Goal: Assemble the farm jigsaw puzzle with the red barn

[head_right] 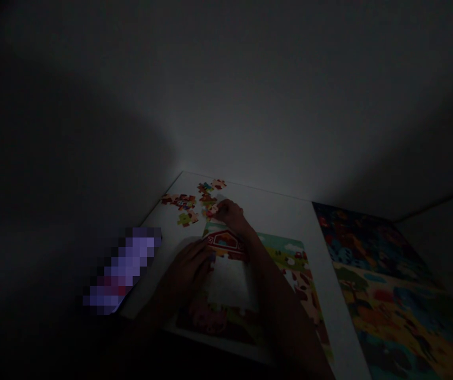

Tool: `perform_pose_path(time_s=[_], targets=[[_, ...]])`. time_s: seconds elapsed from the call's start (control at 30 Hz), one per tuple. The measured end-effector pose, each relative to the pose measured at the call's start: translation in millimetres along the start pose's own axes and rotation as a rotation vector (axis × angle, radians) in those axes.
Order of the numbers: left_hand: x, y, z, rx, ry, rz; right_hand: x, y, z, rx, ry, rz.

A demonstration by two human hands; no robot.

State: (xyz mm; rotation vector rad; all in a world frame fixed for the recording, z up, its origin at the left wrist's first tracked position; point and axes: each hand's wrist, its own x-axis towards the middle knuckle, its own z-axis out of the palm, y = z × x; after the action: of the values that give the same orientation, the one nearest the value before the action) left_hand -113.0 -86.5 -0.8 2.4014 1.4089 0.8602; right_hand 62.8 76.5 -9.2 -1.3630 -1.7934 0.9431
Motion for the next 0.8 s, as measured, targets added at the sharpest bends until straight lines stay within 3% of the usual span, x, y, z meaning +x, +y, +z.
perform_pose_path(time_s=[0.1,0.23,0.8], targets=[[0,-1,1,-0.002,-0.023,-0.018,3,5,-2,0.247,-0.027,-0.017],[-1,-4,4,0.016,-0.038,-0.012,7,8,-7,0.405,-0.057,-0.017],[-3,-12,7,0.027,-0.055,0.009,3,4,-19,0.645,-0.006,0.133]])
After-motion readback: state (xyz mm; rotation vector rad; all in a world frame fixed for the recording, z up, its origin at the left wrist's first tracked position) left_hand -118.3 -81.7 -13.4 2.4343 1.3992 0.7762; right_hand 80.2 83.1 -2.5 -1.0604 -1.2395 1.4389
